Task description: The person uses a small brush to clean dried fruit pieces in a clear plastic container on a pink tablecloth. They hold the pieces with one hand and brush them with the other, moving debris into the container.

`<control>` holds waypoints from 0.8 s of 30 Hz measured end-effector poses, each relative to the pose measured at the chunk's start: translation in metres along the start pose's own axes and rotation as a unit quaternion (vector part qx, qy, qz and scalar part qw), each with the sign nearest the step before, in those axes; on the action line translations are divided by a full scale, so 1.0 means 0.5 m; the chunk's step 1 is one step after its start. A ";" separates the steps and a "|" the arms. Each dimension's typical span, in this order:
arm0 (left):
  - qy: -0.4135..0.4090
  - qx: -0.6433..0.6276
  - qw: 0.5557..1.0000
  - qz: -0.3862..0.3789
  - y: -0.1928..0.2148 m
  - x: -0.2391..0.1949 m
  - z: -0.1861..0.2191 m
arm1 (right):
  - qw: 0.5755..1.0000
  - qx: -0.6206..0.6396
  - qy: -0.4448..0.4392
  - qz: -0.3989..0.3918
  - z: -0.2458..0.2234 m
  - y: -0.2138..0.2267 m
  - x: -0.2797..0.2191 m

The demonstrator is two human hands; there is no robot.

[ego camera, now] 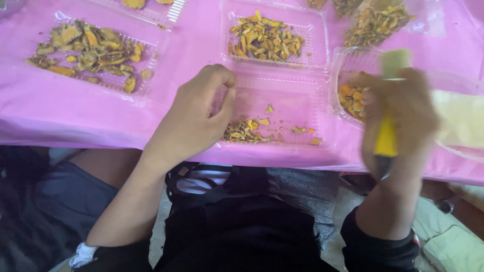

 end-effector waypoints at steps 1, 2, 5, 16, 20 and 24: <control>0.000 0.002 1.000 -0.001 0.001 0.000 0.002 | 1.000 0.001 -0.001 0.001 -0.027 -0.014 0.005; 0.023 0.009 1.000 -0.016 0.000 0.000 0.003 | 0.994 0.083 -0.037 -0.066 -0.052 -0.032 0.010; 0.040 0.017 0.999 -0.027 -0.001 0.002 0.003 | 0.978 0.151 -0.041 -0.139 -0.100 -0.076 0.041; 0.018 0.044 0.998 -0.028 -0.009 0.000 -0.005 | 0.961 0.157 0.005 -0.226 -0.106 -0.113 0.068; -0.067 -0.005 0.997 0.031 -0.014 -0.020 0.016 | 0.979 0.150 -0.037 -0.130 -0.110 -0.086 0.058; -0.064 -0.082 0.994 -0.014 -0.036 -0.036 0.081 | 0.976 0.169 -0.127 -0.054 -0.124 -0.057 0.050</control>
Point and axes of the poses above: each hand's wrist, its own x-axis towards the middle knuckle, its own y-axis out of the back of the hand, z = x × y, the point moved 2 cm from there along x, towards the middle knuckle, and after that the axes turned 5 degrees about z, right-handed, at the moved point
